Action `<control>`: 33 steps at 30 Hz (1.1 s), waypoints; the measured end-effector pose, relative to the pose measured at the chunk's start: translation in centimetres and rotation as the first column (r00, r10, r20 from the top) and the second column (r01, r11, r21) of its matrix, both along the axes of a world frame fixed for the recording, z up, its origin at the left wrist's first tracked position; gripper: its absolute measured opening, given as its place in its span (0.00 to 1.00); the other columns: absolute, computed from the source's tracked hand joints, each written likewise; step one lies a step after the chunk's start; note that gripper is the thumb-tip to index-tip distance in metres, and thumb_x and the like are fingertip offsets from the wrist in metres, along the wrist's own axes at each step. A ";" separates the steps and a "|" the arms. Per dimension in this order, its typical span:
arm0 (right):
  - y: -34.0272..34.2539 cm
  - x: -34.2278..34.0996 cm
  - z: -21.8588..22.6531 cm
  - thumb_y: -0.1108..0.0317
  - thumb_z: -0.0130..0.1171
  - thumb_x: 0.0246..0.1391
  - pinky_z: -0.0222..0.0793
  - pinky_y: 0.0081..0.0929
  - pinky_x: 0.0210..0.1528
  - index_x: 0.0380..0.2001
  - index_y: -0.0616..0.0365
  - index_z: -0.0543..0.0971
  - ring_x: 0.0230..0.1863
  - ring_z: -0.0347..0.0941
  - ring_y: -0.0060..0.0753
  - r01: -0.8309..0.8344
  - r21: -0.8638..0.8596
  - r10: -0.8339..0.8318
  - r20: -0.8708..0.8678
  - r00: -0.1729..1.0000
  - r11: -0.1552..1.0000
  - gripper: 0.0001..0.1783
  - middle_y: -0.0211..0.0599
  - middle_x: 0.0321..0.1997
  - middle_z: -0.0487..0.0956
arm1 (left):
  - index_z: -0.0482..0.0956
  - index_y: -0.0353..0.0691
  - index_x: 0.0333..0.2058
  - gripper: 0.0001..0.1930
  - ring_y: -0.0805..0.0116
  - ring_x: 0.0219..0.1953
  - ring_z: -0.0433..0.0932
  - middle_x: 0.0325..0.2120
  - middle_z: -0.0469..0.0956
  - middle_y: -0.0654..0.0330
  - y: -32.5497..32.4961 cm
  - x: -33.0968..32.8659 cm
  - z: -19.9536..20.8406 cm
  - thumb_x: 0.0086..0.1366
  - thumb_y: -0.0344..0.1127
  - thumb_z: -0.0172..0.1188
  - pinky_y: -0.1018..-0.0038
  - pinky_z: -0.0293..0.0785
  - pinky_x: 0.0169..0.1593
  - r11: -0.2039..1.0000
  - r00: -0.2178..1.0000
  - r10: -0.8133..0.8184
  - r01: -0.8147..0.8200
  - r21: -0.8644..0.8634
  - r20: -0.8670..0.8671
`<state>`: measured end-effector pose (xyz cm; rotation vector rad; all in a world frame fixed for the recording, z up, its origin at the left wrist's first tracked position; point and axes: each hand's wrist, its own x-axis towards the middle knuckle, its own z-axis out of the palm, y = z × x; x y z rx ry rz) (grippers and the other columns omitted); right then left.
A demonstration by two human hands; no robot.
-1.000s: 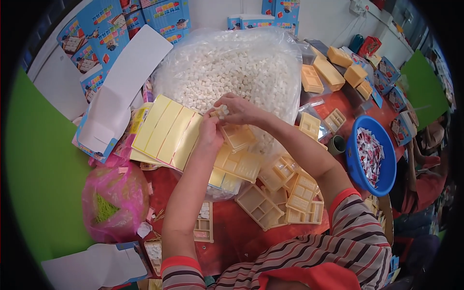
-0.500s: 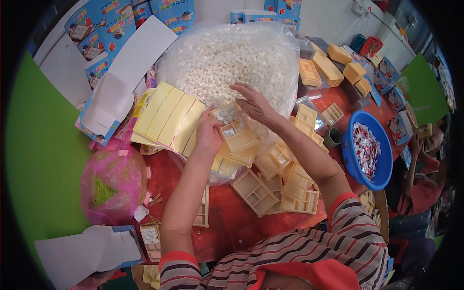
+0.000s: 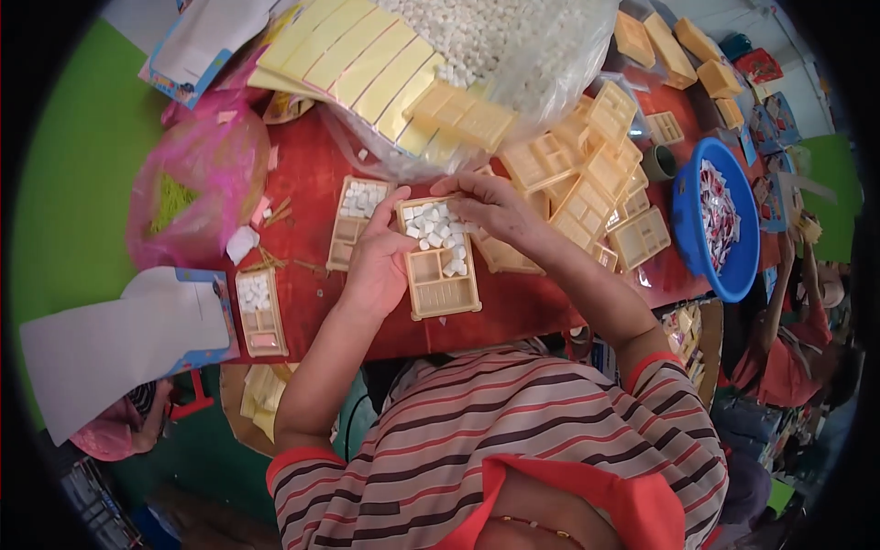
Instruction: Packaging small toy components into multi-compartment plastic trays and sealing them with labels.
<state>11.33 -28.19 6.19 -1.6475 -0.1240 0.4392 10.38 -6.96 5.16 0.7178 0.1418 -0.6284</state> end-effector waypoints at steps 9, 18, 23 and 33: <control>3.2 -6.3 -6.9 0.80 0.52 0.56 0.69 0.18 0.42 0.49 0.63 0.78 0.40 0.72 0.16 0.083 0.020 -0.083 0.013 0.996 0.996 0.17 0.27 0.38 0.78 | 0.52 0.32 0.68 0.35 0.61 0.58 0.71 0.56 0.68 0.48 2.6 -7.8 -2.0 0.61 0.22 0.51 0.66 0.67 0.62 0.956 0.988 0.150 -0.151 0.253 0.024; 4.1 -7.0 -4.3 0.77 0.55 0.55 0.72 0.38 0.51 0.47 0.62 0.77 0.49 0.74 0.52 0.186 -0.350 0.027 0.524 0.852 0.918 0.15 0.50 0.50 0.75 | 0.67 0.33 0.61 0.25 0.56 0.62 0.67 0.58 0.68 0.50 3.8 -10.5 -3.3 0.64 0.24 0.51 0.65 0.58 0.67 0.645 0.809 -0.090 -0.397 0.653 0.580; 3.7 -8.7 -2.5 0.75 0.58 0.54 0.72 0.40 0.53 0.49 0.62 0.75 0.51 0.73 0.55 0.263 -0.491 0.106 0.603 0.791 0.831 0.18 0.50 0.51 0.74 | 0.72 0.35 0.53 0.22 0.46 0.56 0.68 0.52 0.69 0.45 3.1 -11.4 -2.8 0.57 0.25 0.57 0.58 0.63 0.61 0.394 0.552 -0.388 -0.624 0.675 0.738; 3.8 -10.2 -5.2 0.75 0.60 0.52 0.73 0.39 0.38 0.36 0.59 0.73 0.37 0.74 0.47 0.299 -0.745 0.314 0.559 0.768 0.596 0.08 0.42 0.34 0.72 | 0.77 0.38 0.45 0.18 0.54 0.49 0.70 0.44 0.71 0.52 2.0 -11.4 -3.6 0.53 0.32 0.65 0.55 0.60 0.56 0.123 0.384 -0.693 -0.771 0.624 0.611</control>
